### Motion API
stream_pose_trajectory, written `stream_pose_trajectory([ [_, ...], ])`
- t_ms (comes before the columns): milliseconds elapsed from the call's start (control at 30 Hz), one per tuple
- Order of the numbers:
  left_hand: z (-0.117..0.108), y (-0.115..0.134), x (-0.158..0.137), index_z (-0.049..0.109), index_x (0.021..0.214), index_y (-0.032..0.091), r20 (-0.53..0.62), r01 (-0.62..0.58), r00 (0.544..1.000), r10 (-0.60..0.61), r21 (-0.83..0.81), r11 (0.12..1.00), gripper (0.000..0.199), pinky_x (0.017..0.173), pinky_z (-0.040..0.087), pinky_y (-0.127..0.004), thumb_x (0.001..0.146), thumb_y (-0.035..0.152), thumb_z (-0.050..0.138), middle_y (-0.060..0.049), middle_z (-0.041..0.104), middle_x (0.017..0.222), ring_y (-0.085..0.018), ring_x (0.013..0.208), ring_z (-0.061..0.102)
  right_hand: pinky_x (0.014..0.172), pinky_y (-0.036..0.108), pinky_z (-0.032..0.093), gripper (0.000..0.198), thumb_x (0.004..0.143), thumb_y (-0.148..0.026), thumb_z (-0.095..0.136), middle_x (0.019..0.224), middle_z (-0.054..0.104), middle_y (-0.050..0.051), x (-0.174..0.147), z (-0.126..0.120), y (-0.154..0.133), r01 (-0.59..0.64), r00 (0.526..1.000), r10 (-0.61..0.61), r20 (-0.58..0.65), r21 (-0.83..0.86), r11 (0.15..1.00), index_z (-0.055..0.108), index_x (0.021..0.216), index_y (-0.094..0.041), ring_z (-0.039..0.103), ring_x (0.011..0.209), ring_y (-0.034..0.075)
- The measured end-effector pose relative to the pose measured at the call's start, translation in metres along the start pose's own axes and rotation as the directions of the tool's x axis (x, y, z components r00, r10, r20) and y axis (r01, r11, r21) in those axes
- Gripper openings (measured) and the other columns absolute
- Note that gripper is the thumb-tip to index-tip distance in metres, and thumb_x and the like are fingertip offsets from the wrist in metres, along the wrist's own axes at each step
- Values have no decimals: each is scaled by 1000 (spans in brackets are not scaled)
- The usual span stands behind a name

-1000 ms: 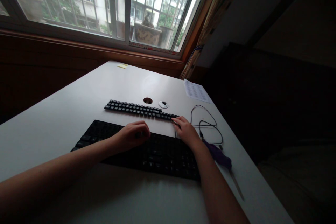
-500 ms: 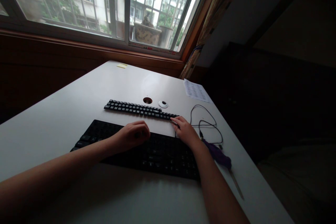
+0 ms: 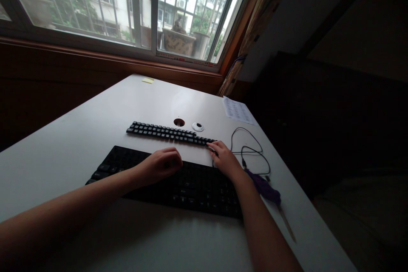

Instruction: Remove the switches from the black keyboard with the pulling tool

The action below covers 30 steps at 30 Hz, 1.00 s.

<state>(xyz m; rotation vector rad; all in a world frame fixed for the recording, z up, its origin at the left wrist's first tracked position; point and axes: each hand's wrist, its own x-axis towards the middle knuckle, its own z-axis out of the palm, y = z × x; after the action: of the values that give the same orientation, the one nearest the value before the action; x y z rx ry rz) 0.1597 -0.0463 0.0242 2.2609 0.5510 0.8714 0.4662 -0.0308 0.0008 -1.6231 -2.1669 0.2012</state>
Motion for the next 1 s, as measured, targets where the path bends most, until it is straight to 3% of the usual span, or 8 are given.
stream_pose_trajectory([
  [300, 2, 0, 1, 66, 100, 16, 38, -24, 999, 21, 77, 997, 14, 78, 53, -29, 91, 16, 55, -8, 63, 97, -17, 87, 61, 98, 33, 48, 41, 90, -16, 51, 120, 58, 8, -1, 1, 2, 6, 1000, -6, -6, -4, 1000, 60, 130, -23, 60, 107, 19],
  [467, 5, 3, 0, 64, 112, 19, 115, -76, 992, 49, 243, 967, 22, 92, 51, -39, 90, 18, 58, -10, 64, 111, -23, 104, 57, 100, 35, 47, 41, 89, -15, 50, 122, 58, 8, -3, 3, 2, 1, 1000, -1, -30, -12, 1000, 60, 128, -23, 59, 110, 20],
  [600, 5, 9, 1, 59, 124, 19, 196, -168, 976, 99, 373, 912, 34, 95, 49, -42, 90, 22, 60, -12, 62, 125, -27, 115, 53, 101, 35, 47, 41, 88, -13, 50, 120, 60, 7, -4, 3, 1, -5, 999, 4, -52, -13, 1000, 62, 126, -24, 59, 110, 20],
  [800, 23, 7, 27, 61, 119, 16, 273, -274, 951, 145, 528, 804, 28, 89, 47, -39, 91, 22, 57, -14, 62, 126, -27, 103, 58, 100, 35, 47, 43, 86, -11, 50, 118, 60, 8, -4, 0, 0, -19, 997, 17, -73, -15, 1000, 63, 125, -24, 59, 109, 20],
  [933, 44, -7, 53, 63, 112, 12, 259, -280, 954, 152, 584, 762, 24, 84, 45, -38, 91, 19, 55, -15, 68, 114, -24, 88, 62, 98, 34, 48, 44, 88, -12, 49, 116, 59, 7, -5, 1, 0, -13, 998, 11, -66, -23, 1000, 62, 127, -26, 60, 105, 20],
  [1000, 51, -15, 59, 63, 112, 11, 250, -295, 952, 178, 594, 748, 25, 88, 44, -39, 90, 20, 55, -15, 68, 114, -24, 91, 63, 97, 33, 48, 43, 89, -14, 49, 117, 58, 7, -6, 2, 0, -23, 998, 21, -54, -47, 999, 61, 129, -25, 61, 104, 20],
])
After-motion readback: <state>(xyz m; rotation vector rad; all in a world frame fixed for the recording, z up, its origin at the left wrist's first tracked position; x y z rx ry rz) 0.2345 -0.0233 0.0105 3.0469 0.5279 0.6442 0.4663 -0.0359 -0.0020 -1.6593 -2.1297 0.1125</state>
